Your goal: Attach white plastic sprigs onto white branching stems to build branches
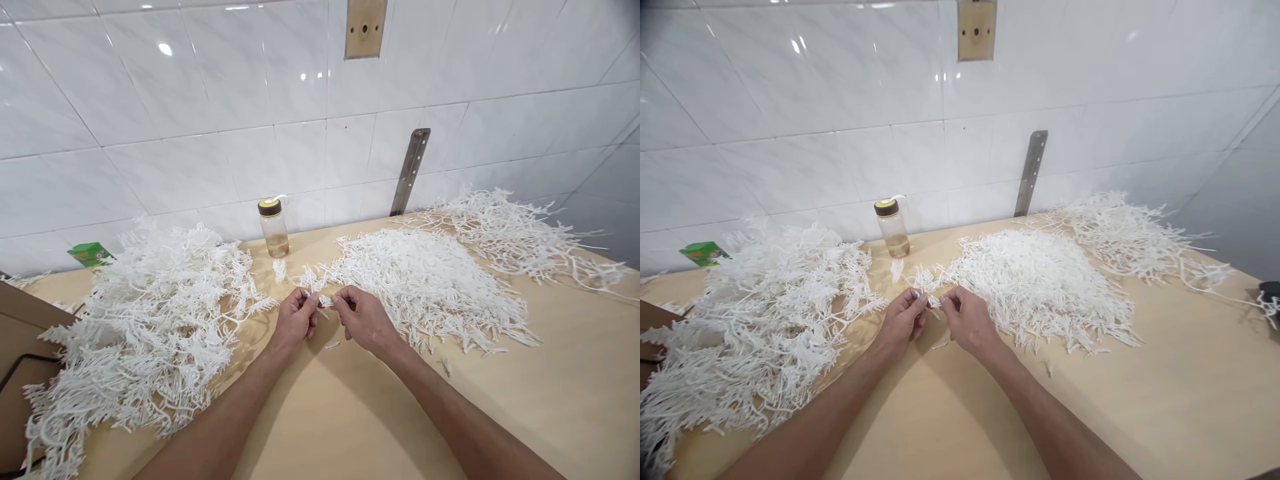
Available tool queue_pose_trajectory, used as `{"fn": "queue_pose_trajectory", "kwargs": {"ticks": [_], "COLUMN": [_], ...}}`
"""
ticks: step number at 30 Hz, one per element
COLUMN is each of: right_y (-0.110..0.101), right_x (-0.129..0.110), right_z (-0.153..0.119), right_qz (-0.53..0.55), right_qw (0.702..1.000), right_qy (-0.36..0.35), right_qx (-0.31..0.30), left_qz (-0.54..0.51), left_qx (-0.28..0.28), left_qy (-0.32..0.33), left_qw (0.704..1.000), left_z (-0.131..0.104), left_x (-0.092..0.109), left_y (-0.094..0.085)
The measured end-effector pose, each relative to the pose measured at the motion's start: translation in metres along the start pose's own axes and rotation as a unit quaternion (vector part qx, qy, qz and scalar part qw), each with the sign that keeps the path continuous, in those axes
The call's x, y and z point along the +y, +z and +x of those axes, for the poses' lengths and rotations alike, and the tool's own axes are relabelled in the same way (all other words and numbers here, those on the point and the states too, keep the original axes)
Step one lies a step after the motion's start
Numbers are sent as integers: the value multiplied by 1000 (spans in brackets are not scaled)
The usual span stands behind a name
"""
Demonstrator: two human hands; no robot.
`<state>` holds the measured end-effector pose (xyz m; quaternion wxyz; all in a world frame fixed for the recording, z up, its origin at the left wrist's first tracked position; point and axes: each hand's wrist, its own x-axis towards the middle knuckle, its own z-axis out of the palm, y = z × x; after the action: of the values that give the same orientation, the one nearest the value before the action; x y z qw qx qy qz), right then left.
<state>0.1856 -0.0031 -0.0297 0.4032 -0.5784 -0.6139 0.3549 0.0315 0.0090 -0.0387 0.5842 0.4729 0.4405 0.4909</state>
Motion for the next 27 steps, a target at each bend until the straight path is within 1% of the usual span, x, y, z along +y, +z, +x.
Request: {"fn": "queue_pose_trajectory", "kwargs": {"ticks": [3, 8, 11, 14, 16, 21, 27], "right_y": [2, 4, 2, -4, -7, -5, 1], "right_x": [-1, 0, 2, 2, 1, 4, 4], "right_z": [-1, -1, 1, 2, 3, 4, 4], "right_qz": [-16, -29, -11, 43, 66, 52, 42], "right_qw": [1000, 997, 998, 997, 996, 993, 996], "right_qy": [0, 26, 36, 53, 48, 49, 43], "right_qx": [-19, -59, -55, -38, -42, -94, -72], "left_qz": [-5, 10, 17, 25, 37, 59, 52], "left_qx": [9, 11, -1, -11, -18, -22, -25], "left_qy": [-7, -5, -4, -1, 5, 24, 18], "left_qw": [1000, 1000, 1000, 1000, 999, 998, 998], "left_z": [1, 0, 0, 0, 1, 2, 0], "left_x": [0, 4, 5, 4, 2, -3, -1], "left_y": [-1, -1, 0, -1, -1, -3, -2]}}
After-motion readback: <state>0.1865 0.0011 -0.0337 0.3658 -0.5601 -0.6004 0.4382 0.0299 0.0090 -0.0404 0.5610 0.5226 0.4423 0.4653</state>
